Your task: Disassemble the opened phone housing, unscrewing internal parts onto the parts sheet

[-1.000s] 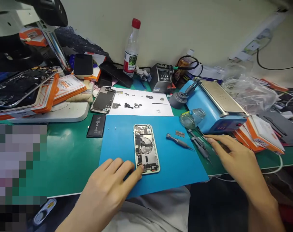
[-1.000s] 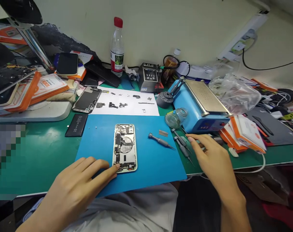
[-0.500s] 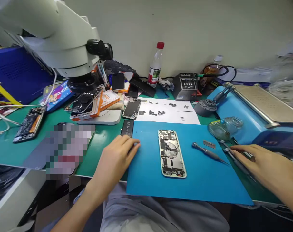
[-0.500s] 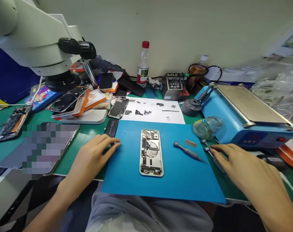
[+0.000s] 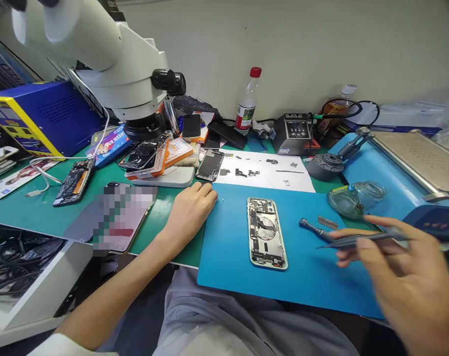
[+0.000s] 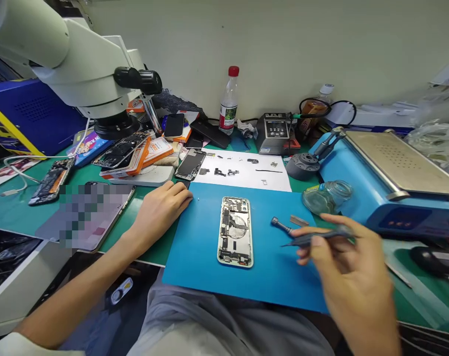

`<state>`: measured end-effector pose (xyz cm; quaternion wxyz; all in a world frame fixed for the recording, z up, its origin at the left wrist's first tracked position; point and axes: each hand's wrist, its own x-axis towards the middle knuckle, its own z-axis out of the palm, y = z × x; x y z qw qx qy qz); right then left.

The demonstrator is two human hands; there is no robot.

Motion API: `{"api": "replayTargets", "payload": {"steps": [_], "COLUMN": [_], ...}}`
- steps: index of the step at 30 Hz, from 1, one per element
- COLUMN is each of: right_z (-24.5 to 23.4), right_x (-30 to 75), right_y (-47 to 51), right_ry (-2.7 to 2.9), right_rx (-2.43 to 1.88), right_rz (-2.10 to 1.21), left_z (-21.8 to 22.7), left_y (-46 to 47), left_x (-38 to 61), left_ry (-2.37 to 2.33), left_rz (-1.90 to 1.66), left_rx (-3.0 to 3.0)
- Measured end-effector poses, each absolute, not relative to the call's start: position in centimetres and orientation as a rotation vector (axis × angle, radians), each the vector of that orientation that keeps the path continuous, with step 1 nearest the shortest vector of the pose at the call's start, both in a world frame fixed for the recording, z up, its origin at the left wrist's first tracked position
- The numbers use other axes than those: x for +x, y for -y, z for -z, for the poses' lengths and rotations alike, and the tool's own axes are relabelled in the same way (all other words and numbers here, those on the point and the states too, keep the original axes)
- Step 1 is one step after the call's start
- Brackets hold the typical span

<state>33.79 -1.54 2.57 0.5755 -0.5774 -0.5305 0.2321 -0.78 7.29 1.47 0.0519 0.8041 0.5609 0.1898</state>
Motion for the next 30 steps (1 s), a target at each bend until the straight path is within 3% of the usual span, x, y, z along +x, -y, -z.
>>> {"api": "replayTargets", "payload": {"steps": [6,12,30], "right_z": [-1.8,-2.4,-0.6], "right_x": [28.6,24.7,21.5], "right_y": [1.1,1.1,1.6], "right_ry": [0.991,0.763,0.892], "right_rx": [-1.233,-1.049,-0.895], "right_rz": [-0.849,-1.184,-1.029], "left_z": [-1.6,-1.0,0.2], "left_y": [-4.9,-1.2,-0.2], "left_x": [0.3,3.3,4.0], "left_ry": [-1.496,-1.107,-0.830], "left_rz": [-0.913,-0.995,-1.145], "left_rx": [2.012,1.440,0.941]}}
